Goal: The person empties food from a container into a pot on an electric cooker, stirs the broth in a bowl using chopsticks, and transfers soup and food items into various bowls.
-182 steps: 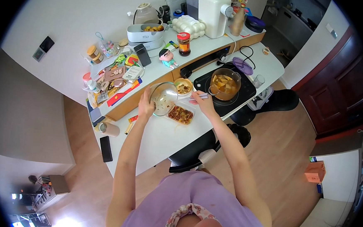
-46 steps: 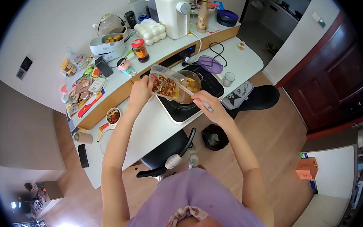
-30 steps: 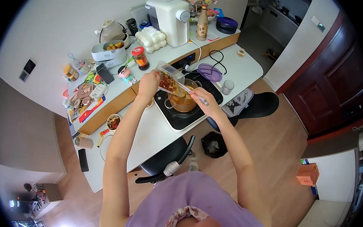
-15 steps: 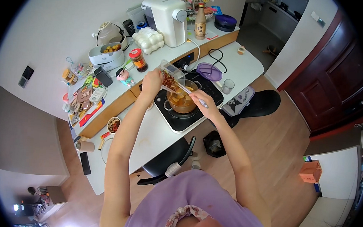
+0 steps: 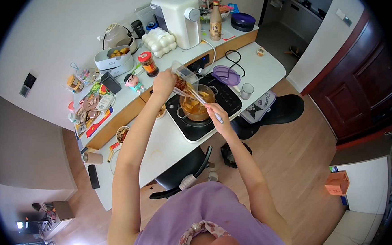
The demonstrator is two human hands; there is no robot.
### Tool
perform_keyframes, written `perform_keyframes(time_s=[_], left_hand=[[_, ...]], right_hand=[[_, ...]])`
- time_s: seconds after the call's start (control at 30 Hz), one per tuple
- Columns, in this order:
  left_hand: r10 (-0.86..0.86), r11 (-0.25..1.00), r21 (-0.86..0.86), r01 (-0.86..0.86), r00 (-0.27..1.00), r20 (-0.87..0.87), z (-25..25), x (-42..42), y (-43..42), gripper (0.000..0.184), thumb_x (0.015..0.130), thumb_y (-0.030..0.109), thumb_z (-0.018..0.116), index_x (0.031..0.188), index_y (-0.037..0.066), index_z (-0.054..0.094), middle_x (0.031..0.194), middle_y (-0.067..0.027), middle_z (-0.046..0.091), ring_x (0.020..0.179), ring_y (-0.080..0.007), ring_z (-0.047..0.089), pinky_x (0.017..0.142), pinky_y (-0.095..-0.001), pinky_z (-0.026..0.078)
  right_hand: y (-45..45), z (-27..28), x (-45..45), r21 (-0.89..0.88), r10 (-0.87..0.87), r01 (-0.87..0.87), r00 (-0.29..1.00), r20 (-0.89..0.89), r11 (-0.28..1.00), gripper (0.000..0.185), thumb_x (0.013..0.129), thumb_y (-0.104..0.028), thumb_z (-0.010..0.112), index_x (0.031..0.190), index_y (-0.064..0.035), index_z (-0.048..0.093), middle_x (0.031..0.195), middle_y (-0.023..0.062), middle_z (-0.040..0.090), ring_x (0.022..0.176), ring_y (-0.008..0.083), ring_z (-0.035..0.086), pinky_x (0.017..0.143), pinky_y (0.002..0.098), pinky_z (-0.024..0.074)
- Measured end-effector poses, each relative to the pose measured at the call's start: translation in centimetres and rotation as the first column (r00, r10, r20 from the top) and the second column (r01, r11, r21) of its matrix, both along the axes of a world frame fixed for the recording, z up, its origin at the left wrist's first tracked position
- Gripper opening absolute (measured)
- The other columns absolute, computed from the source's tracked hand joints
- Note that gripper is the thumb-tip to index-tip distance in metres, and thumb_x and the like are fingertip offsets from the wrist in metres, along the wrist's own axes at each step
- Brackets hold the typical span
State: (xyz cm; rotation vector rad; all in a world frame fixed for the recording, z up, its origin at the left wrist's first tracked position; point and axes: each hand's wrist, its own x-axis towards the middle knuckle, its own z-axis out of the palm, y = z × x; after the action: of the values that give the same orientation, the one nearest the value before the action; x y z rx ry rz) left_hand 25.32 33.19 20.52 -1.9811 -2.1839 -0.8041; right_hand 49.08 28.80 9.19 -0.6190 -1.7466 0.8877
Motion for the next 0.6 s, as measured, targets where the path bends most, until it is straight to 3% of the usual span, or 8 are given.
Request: perform_keyframes(time_s=[0.6], left_hand=[[0.004, 0.999, -0.046, -0.011, 0.987, -0.162, 0.5, 1.7, 1.0, 0.017, 0.082, 0.013, 0.049, 0.081, -0.001, 0.059, 0.074, -0.0227, 0.063, 0.069, -0.0372, 0.064, 0.062, -0.0441, 0.052]], right_hand=[[-0.5, -0.5, -0.7, 0.005, -0.035, 0.035, 0.999, -0.042, 0.999, 0.018, 0.090, -0.006, 0.052, 0.105, 0.0007, 0.060, 0.092, 0.0129, 0.059, 0.083, 0.0225, 0.059, 0.075, 0.0270, 0.0453]])
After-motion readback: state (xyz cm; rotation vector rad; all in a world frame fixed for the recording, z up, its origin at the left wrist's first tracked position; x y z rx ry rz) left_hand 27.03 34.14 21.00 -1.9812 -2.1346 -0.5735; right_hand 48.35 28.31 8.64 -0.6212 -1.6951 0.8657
